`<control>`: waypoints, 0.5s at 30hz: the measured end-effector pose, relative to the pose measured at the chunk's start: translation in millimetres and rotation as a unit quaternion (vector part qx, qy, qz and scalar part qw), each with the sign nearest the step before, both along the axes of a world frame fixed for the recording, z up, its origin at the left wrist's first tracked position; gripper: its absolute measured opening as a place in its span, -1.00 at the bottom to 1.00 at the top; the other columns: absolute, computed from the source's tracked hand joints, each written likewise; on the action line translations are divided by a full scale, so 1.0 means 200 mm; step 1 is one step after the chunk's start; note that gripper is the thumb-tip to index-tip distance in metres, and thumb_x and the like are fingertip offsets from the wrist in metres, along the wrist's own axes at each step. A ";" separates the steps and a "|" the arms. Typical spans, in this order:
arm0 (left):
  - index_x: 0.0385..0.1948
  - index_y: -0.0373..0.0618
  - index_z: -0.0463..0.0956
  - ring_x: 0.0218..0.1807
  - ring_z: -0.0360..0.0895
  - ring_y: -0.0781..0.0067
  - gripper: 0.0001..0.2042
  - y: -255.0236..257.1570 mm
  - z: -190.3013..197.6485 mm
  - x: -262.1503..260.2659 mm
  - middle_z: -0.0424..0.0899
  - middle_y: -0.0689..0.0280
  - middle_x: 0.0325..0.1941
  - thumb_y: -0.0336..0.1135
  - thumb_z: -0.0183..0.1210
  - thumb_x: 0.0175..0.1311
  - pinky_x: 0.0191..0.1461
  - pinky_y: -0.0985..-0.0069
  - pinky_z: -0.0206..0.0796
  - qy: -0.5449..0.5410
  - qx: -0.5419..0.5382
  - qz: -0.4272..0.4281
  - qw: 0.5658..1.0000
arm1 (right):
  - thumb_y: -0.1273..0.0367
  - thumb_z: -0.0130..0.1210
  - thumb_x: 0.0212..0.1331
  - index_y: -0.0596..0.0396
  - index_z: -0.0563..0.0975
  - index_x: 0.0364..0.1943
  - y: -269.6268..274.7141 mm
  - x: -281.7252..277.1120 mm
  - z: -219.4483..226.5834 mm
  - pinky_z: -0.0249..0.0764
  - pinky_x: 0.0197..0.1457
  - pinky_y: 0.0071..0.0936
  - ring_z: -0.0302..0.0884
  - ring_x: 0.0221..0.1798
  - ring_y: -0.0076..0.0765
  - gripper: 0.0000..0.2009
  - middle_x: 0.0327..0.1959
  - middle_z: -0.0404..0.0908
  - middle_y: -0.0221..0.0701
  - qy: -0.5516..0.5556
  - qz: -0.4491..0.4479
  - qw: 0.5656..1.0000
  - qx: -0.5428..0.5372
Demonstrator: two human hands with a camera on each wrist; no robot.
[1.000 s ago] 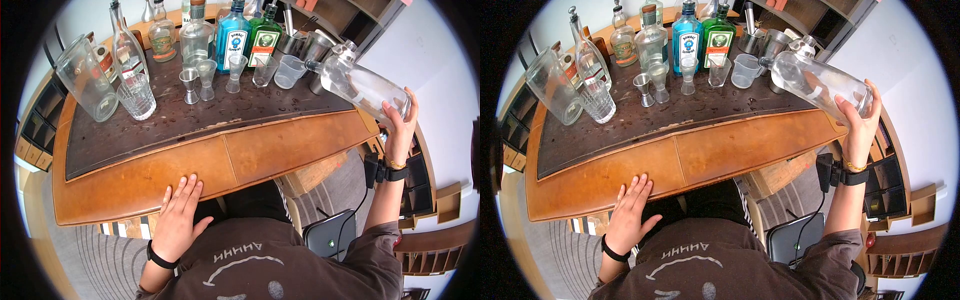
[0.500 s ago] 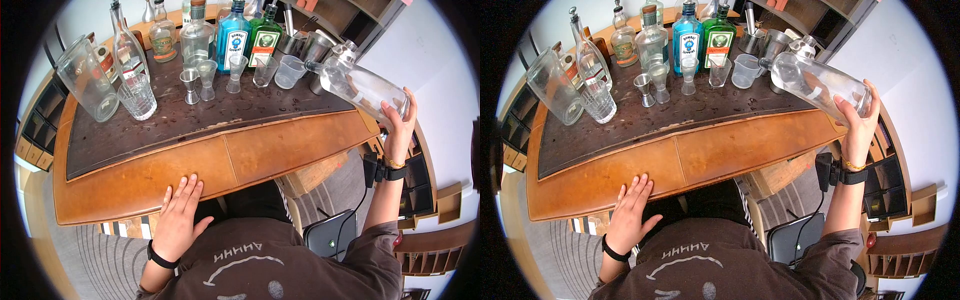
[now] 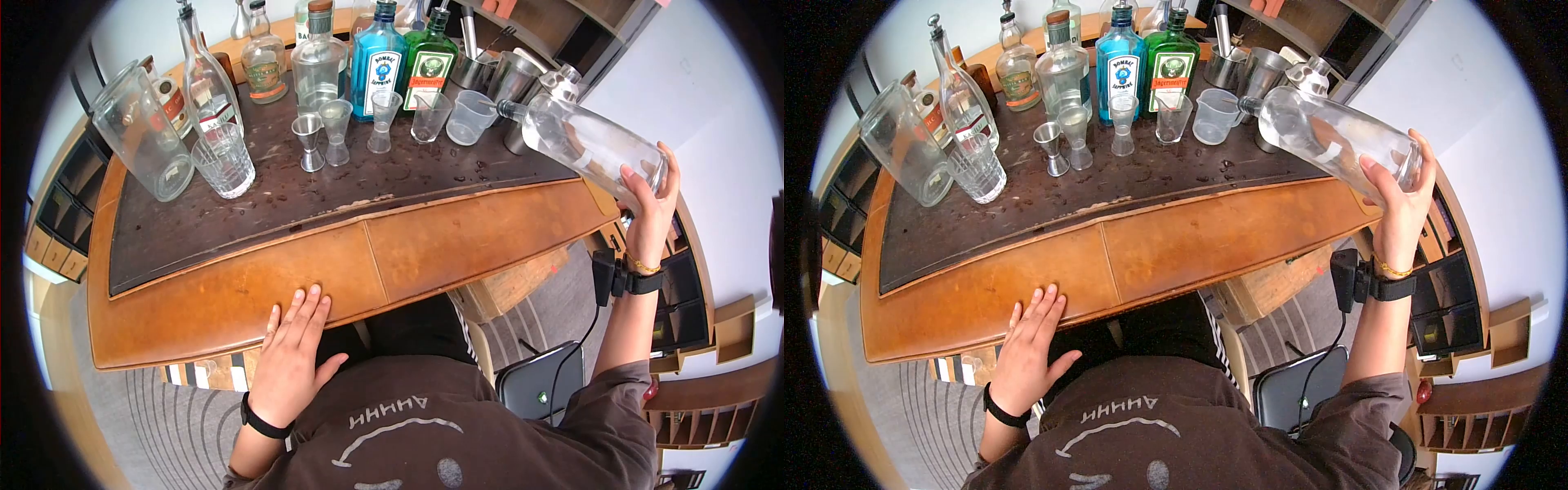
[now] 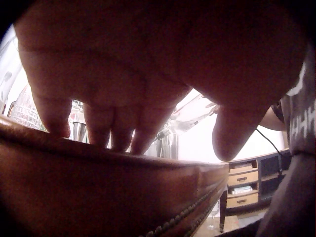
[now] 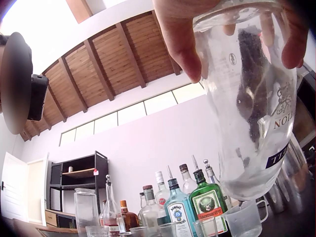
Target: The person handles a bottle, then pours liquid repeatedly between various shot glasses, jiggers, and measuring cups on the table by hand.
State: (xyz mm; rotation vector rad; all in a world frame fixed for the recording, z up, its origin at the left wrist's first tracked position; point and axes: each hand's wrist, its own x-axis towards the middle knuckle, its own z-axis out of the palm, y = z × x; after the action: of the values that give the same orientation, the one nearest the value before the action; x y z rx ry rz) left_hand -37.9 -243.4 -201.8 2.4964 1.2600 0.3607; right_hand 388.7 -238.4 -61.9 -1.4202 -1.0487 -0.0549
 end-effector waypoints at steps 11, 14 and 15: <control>0.37 -0.15 0.19 0.52 0.09 0.11 -0.23 0.00 0.00 0.00 0.17 0.13 0.50 -0.21 0.35 0.08 0.54 0.10 -0.11 0.002 -0.003 0.000 1.000 | 0.35 0.36 -0.11 0.04 0.33 0.26 0.00 -0.03 0.00 0.43 -0.44 -0.67 0.53 -0.18 -0.46 -0.27 -0.03 0.46 -0.31 -0.001 -0.001 1.000 0.007; 0.37 -0.15 0.19 0.52 0.09 0.11 -0.23 0.00 0.00 0.00 0.17 0.13 0.50 -0.21 0.36 0.08 0.54 0.11 -0.11 0.002 -0.003 -0.001 1.000 | 0.34 0.37 -0.11 0.04 0.33 0.27 -0.01 -0.03 -0.02 0.43 -0.42 -0.65 0.52 -0.18 -0.46 -0.26 -0.02 0.46 -0.30 0.016 -0.006 1.000 0.003; 0.37 -0.15 0.19 0.52 0.09 0.11 -0.23 0.00 0.00 0.00 0.17 0.13 0.50 -0.21 0.35 0.08 0.54 0.11 -0.11 0.003 -0.003 -0.001 1.000 | 0.34 0.37 -0.11 0.03 0.32 0.27 -0.01 -0.03 -0.03 0.43 -0.41 -0.64 0.51 -0.18 -0.46 -0.26 -0.02 0.46 -0.30 0.028 -0.009 1.000 -0.001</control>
State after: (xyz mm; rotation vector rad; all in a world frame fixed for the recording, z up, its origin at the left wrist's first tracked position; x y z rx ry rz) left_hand -38.2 -243.8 -201.3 2.4962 1.2581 0.3490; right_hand 383.3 -240.3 -67.3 -1.4256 -0.9903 -0.0271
